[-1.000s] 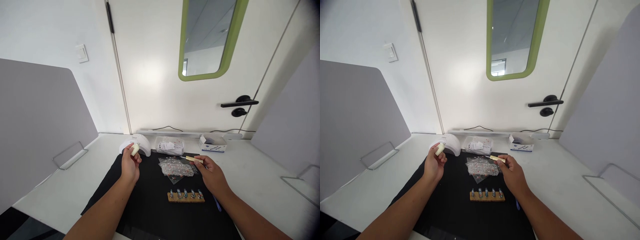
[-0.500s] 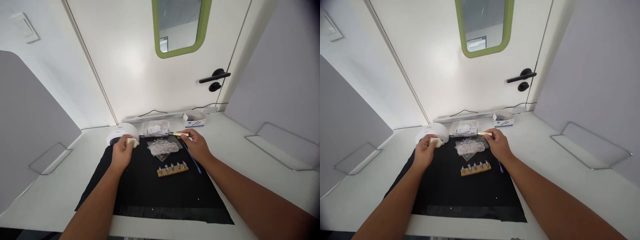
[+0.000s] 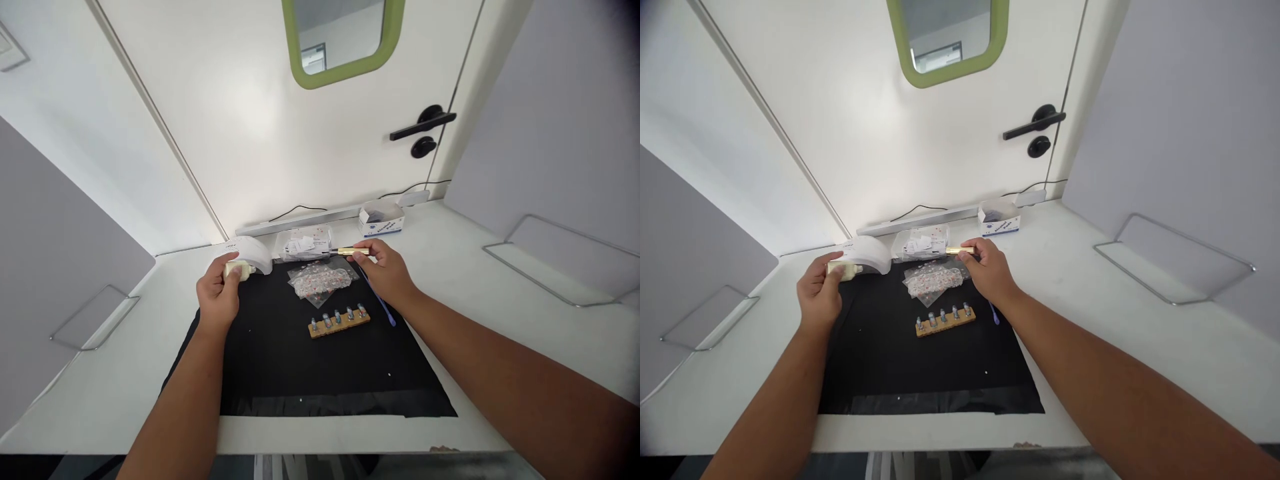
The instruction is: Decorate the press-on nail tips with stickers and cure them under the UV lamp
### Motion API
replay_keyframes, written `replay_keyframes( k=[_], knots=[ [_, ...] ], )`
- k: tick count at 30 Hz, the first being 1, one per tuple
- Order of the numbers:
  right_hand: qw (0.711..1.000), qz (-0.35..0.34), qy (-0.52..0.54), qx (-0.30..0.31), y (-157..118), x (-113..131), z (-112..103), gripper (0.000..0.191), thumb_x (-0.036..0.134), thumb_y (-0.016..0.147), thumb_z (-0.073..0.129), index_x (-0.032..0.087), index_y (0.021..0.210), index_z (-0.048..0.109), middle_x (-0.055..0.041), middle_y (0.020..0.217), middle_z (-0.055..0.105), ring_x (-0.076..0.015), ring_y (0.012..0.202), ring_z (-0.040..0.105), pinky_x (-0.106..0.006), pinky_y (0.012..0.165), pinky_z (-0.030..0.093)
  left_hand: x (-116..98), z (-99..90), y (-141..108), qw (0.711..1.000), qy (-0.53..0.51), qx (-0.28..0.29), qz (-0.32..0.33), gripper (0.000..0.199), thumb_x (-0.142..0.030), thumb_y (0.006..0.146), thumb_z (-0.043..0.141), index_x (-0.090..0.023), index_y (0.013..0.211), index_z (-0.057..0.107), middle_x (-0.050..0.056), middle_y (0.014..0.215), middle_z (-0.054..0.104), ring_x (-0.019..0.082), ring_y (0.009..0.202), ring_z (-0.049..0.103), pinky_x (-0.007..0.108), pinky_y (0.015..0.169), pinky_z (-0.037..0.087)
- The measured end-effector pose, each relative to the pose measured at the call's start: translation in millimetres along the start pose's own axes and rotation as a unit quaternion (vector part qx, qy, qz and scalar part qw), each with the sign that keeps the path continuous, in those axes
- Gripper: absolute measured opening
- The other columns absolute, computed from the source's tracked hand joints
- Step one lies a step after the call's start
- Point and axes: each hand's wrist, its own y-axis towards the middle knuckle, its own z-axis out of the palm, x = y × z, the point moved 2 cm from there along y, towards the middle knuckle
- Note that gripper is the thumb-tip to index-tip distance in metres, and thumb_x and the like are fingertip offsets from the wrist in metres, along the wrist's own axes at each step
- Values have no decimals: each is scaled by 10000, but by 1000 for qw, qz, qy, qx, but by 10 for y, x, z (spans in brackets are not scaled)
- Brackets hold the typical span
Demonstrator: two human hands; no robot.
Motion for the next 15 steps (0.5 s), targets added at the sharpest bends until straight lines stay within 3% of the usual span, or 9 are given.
replay_keyframes(
  k=[4, 8, 12, 15],
  knots=[
    [1000, -17, -13, 3, -4, 3, 11, 218, 362, 812, 574, 216, 962, 635, -37, 848, 729, -238, 876, 660, -391, 843, 466, 38, 26, 35, 994, 49, 84, -41, 274, -276, 684, 714, -204, 944, 759, 10, 688, 694, 204, 674, 618, 287, 703, 456],
    [1000, -18, -10, 4, -14, 20, 9, 225, 364, 819, 576, 218, 979, 638, -31, 838, 725, -240, 872, 660, -392, 841, 468, 65, -3, 83, 997, 53, 43, -31, 292, -302, 779, 608, -218, 1036, 720, 6, 739, 696, 197, 724, 614, 279, 718, 445],
    [1000, -25, -10, 10, -33, 41, 12, 175, 332, 828, 574, 228, 951, 643, -28, 826, 719, -244, 887, 659, -396, 847, 471, 71, 10, 107, 994, 46, 83, -48, 148, -229, 644, 713, -202, 789, 728, -2, 615, 653, 182, 619, 574, 262, 630, 424],
    [999, -30, -6, 15, -46, 40, 24, 177, 340, 835, 574, 232, 955, 649, -33, 836, 713, -249, 897, 657, -392, 827, 482, 17, 8, 96, 1000, 5, 15, -25, 159, -291, 758, 616, -212, 869, 698, -9, 695, 640, 155, 665, 566, 241, 638, 418]
  ],
)
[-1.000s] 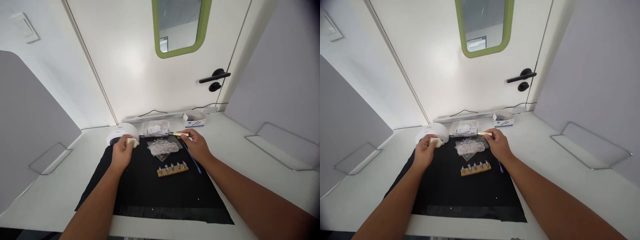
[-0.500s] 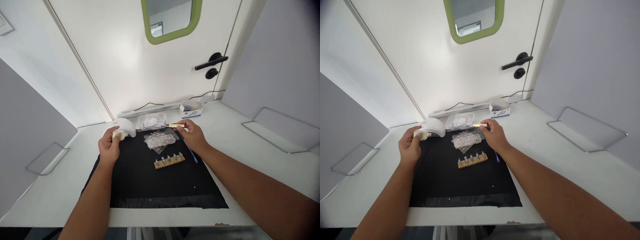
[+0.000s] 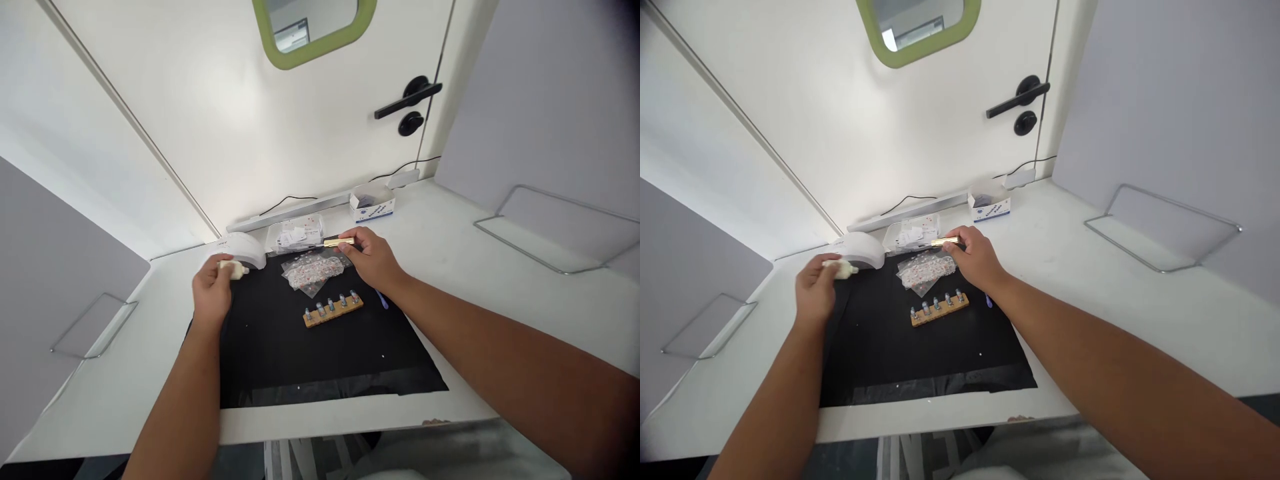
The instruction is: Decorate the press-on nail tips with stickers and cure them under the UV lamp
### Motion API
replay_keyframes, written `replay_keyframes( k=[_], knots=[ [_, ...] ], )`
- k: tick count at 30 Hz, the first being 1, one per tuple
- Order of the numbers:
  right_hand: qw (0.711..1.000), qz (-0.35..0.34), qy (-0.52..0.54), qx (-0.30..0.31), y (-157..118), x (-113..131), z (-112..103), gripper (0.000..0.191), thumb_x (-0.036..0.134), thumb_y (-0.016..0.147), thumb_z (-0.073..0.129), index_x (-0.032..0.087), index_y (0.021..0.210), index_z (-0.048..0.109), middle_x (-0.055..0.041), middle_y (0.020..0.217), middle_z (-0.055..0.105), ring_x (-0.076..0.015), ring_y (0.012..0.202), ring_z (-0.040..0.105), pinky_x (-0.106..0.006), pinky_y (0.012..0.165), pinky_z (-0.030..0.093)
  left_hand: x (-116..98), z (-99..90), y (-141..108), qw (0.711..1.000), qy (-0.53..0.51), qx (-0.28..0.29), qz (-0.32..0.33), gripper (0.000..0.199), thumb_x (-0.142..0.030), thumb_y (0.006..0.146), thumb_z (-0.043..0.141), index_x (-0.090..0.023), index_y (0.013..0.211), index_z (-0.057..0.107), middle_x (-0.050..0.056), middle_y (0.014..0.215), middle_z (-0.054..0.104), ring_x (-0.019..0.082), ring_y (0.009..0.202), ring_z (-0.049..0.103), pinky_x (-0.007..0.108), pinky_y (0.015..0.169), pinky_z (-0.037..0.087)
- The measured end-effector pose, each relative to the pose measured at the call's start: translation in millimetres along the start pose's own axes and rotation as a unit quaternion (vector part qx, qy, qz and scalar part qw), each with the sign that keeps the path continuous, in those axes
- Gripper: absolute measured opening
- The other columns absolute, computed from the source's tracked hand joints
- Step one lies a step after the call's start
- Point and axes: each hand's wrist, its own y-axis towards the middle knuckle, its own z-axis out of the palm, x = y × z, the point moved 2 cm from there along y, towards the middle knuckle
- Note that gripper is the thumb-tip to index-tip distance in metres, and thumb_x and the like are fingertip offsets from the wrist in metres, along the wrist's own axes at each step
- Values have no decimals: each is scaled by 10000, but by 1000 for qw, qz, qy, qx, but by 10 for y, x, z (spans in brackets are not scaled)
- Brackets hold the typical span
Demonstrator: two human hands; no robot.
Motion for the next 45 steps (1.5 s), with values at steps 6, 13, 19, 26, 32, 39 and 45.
replay_keyframes(
  k=[6, 13, 19, 26, 32, 39, 45],
  knots=[
    [1000, -2, 7, 13, -7, -8, 22, 184, 350, 841, 575, 241, 971, 646, -34, 864, 702, -248, 923, 650, -379, 814, 490, -86, 153, -106, 966, -257, 6, -23, 164, -310, 802, 637, -207, 929, 645, -46, 564, 492, 90, 485, 441, 198, 489, 353],
    [1000, -6, -10, 11, -15, 19, 35, 177, 320, 835, 567, 239, 972, 643, -29, 835, 679, -227, 874, 634, -365, 798, 483, -15, 456, -263, 932, -281, 210, -90, 368, -387, 820, 681, -201, 1126, 598, 30, 827, 683, 104, 563, 570, 225, 586, 448],
    [1000, -6, -13, 26, -34, 51, 35, 179, 327, 829, 571, 226, 953, 652, -25, 816, 658, -208, 806, 616, -341, 755, 472, 21, 524, -303, 951, -135, 271, -61, 321, -352, 797, 675, -188, 1068, 622, 26, 896, 658, 110, 620, 580, 245, 665, 471],
    [1000, -8, -14, 24, -32, 39, 28, 212, 353, 827, 569, 208, 960, 649, -24, 791, 618, -198, 763, 589, -326, 703, 451, -25, 449, -308, 953, 18, 301, 10, 192, -238, 777, 675, -222, 968, 672, -3, 803, 642, 161, 725, 535, 249, 671, 373],
    [999, -17, -15, 30, -37, 36, 44, 237, 364, 830, 564, 194, 971, 650, -33, 789, 604, -205, 764, 583, -336, 693, 446, -49, 436, -326, 930, 97, 351, 42, 171, -222, 807, 611, -217, 978, 616, -31, 795, 617, 148, 709, 506, 260, 671, 346],
    [999, -27, -23, 29, -33, 53, 33, 230, 341, 823, 561, 197, 978, 648, -37, 803, 604, -201, 751, 572, -335, 687, 433, -60, 445, -353, 912, 108, 390, 63, 119, -221, 798, 618, -205, 916, 606, -43, 761, 590, 128, 679, 500, 249, 651, 358],
    [998, -29, -25, 40, -36, 56, 54, 229, 334, 819, 565, 190, 973, 653, -44, 813, 585, -203, 745, 568, -338, 686, 430, -61, 347, -333, 942, 72, 314, 90, 194, -298, 876, 555, -182, 1028, 587, -19, 792, 583, 124, 676, 499, 247, 638, 375]
  ],
)
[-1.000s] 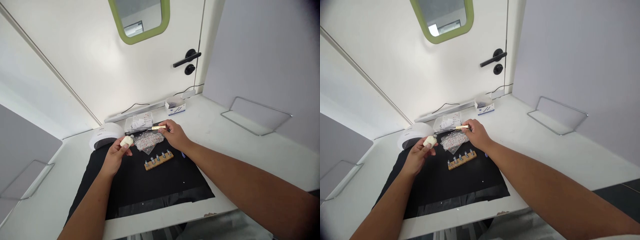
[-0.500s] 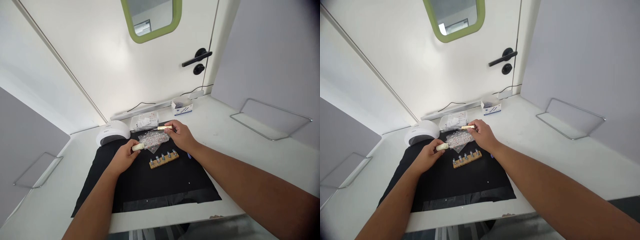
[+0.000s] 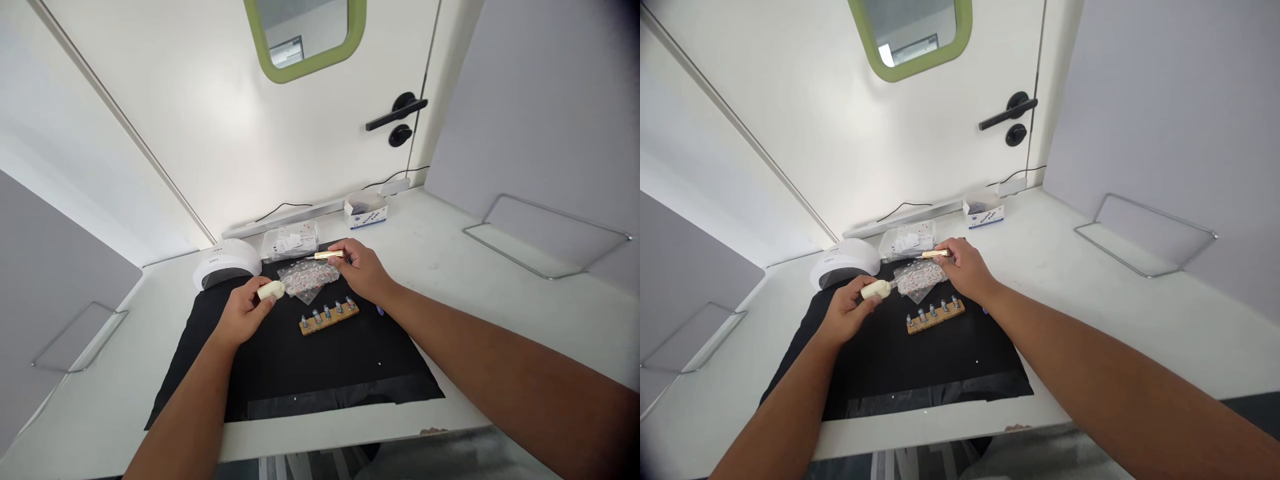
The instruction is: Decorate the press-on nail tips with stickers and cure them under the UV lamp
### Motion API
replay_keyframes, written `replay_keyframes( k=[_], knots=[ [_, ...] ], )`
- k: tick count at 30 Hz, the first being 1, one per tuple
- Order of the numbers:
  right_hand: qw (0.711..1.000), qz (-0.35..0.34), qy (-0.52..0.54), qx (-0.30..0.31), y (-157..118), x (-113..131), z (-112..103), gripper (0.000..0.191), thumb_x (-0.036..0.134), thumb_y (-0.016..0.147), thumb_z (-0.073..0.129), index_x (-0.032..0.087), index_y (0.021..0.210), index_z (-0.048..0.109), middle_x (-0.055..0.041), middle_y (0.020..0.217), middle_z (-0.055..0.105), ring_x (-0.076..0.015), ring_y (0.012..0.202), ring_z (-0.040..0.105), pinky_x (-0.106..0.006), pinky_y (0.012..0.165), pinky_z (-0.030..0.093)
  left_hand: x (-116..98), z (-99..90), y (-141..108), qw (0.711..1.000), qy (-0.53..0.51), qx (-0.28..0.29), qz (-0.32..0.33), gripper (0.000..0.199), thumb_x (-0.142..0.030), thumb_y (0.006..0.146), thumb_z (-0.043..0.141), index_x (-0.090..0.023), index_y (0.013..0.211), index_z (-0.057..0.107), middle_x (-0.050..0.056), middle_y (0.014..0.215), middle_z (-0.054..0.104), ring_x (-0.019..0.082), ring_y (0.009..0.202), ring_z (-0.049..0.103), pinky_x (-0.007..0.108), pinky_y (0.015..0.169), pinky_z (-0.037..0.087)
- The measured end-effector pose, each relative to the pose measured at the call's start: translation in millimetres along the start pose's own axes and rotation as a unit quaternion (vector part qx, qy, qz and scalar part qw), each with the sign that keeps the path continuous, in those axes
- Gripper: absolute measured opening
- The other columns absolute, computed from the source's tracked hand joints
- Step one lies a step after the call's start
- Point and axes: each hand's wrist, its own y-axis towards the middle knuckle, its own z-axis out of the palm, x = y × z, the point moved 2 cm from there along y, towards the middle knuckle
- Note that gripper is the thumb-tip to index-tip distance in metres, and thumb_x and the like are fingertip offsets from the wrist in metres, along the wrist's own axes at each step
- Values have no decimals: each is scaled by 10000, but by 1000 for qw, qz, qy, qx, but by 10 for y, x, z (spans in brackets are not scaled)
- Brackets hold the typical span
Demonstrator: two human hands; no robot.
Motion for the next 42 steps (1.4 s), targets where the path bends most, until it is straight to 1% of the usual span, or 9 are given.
replay_keyframes(
  k=[3, 8, 12, 17, 22, 25, 31, 35, 42],
  knots=[
    [1000, 3, 1, 10, -9, 10, 1, 238, 342, 823, 557, 190, 980, 651, -43, 802, 582, -204, 740, 565, -339, 682, 428, -15, -39, -19, 999, -8, -37, 21, 193, -312, 886, 548, -169, 1009, 587, -26, 730, 557, 116, 631, 477, 239, 601, 365],
    [999, 12, 23, 30, -28, 52, -8, 219, 336, 814, 553, 192, 953, 643, -27, 769, 588, -186, 697, 552, -324, 664, 418, -37, -16, -21, 999, 3, -18, 29, 233, -362, 917, 516, -153, 979, 599, -25, 678, 542, 117, 594, 463, 243, 570, 344],
    [997, 25, 58, 38, -31, 45, -20, 186, 324, 792, 556, 194, 900, 634, -3, 704, 574, -169, 650, 532, -308, 639, 405, -53, -24, -28, 999, 5, -25, 47, 266, -375, 941, 475, -144, 959, 606, -1, 716, 580, 135, 650, 496, 252, 612, 368],
    [995, 41, 81, 31, -26, 3, -43, 222, 329, 782, 557, 199, 937, 648, 38, 597, 495, -146, 565, 463, -295, 595, 372, -47, -50, -26, 998, 16, -34, 52, 266, -369, 943, 464, -144, 944, 606, 13, 745, 613, 146, 673, 519, 257, 628, 376],
    [991, 62, 120, 23, -25, 7, -27, 166, 346, 771, 589, 196, 814, 645, 49, 560, 459, -124, 519, 427, -280, 556, 339, -41, -33, -14, 998, 22, -26, 53, 282, -385, 944, 466, -143, 959, 609, 18, 755, 620, 153, 688, 529, 262, 640, 379],
    [989, 67, 135, 13, -25, 11, -22, 157, 349, 777, 594, 200, 807, 633, 61, 551, 420, -107, 502, 384, -267, 538, 316, -42, -26, -11, 998, 24, -25, 54, 297, -400, 950, 456, -144, 963, 608, 18, 756, 619, 157, 695, 531, 263, 645, 382],
    [980, 89, 178, 3, -10, -4, -22, 137, 331, 770, 611, 207, 827, 619, 64, 540, 443, -120, 520, 438, -272, 553, 347, -47, -30, -16, 998, 29, -26, 55, 311, -409, 954, 447, -145, 981, 610, 25, 774, 628, 163, 708, 540, 265, 652, 388],
    [971, 83, 225, 5, 11, -25, -7, 153, 279, 730, 593, 211, 865, 616, 47, 600, 538, -147, 605, 530, -304, 642, 415, -42, -29, -16, 998, 31, -28, 50, 320, -419, 947, 456, -144, 979, 616, 32, 780, 634, 171, 714, 546, 268, 647, 389],
    [971, 82, 224, 5, 23, -69, 5, 134, 220, 677, 550, 214, 791, 619, 36, 635, 539, -146, 625, 487, -300, 643, 390, -46, -27, -16, 998, 28, -27, 54, 307, -407, 947, 462, -141, 974, 613, 33, 785, 635, 168, 719, 545, 268, 656, 390]
  ],
)
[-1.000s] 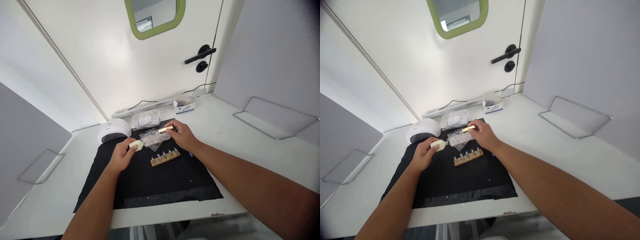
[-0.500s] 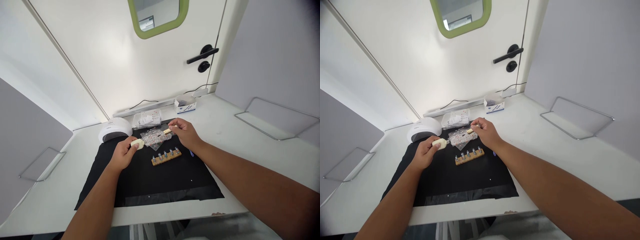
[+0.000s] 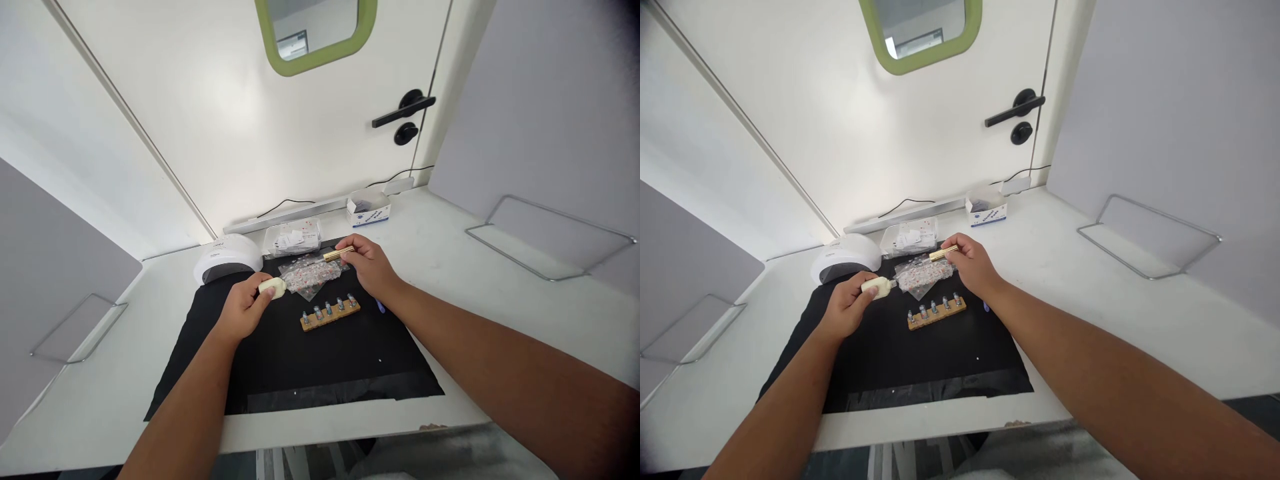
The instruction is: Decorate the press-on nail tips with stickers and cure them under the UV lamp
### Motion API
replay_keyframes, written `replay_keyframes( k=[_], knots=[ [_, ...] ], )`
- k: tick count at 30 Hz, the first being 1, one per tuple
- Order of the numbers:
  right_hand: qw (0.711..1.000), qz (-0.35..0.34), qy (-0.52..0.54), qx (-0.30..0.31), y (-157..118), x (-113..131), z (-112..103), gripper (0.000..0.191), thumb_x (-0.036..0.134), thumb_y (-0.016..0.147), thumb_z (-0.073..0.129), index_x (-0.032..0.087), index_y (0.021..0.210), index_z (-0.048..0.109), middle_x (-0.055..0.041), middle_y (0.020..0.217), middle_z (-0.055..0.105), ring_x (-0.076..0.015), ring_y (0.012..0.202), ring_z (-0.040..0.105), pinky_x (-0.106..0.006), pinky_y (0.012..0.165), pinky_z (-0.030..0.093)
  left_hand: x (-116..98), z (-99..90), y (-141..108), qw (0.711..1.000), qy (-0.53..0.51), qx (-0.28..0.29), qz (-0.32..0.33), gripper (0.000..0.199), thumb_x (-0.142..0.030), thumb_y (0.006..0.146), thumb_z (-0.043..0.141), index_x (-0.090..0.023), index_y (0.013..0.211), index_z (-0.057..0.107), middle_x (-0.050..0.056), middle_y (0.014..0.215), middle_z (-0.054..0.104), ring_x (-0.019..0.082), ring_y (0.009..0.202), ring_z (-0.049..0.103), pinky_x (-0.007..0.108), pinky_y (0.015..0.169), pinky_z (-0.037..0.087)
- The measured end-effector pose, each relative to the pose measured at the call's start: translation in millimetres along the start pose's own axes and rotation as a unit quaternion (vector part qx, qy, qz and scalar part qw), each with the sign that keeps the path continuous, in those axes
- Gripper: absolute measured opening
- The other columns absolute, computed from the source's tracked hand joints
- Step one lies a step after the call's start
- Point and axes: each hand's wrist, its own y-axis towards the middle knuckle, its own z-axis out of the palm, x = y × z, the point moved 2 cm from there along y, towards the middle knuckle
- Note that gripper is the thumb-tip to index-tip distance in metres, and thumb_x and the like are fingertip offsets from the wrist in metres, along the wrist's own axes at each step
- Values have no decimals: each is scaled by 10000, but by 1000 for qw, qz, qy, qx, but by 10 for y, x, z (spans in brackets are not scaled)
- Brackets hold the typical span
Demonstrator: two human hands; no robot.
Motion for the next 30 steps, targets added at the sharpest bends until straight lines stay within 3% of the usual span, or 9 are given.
replay_keyframes(
  k=[20, 30],
  knots=[
    [1000, -10, -25, 2, -8, -9, 7, 114, 193, 682, 520, 234, 771, 579, 37, 641, 467, -158, 635, 416, -291, 613, 331, 3, 2, 7, 1000, -11, 5, -19, 303, -415, 923, 487, -150, 966, 627, 30, 790, 641, 178, 733, 553, 272, 662, 389],
    [999, 1, 15, 49, -42, 76, 76, 109, 254, 711, 567, 220, 808, 605, 20, 742, 545, -154, 708, 511, -308, 705, 417, 74, 92, 40, 993, -92, 8, -77, 362, -464, 928, 500, -153, 1096, 579, 11, 760, 601, 140, 639, 518, 247, 596, 417]
  ],
)
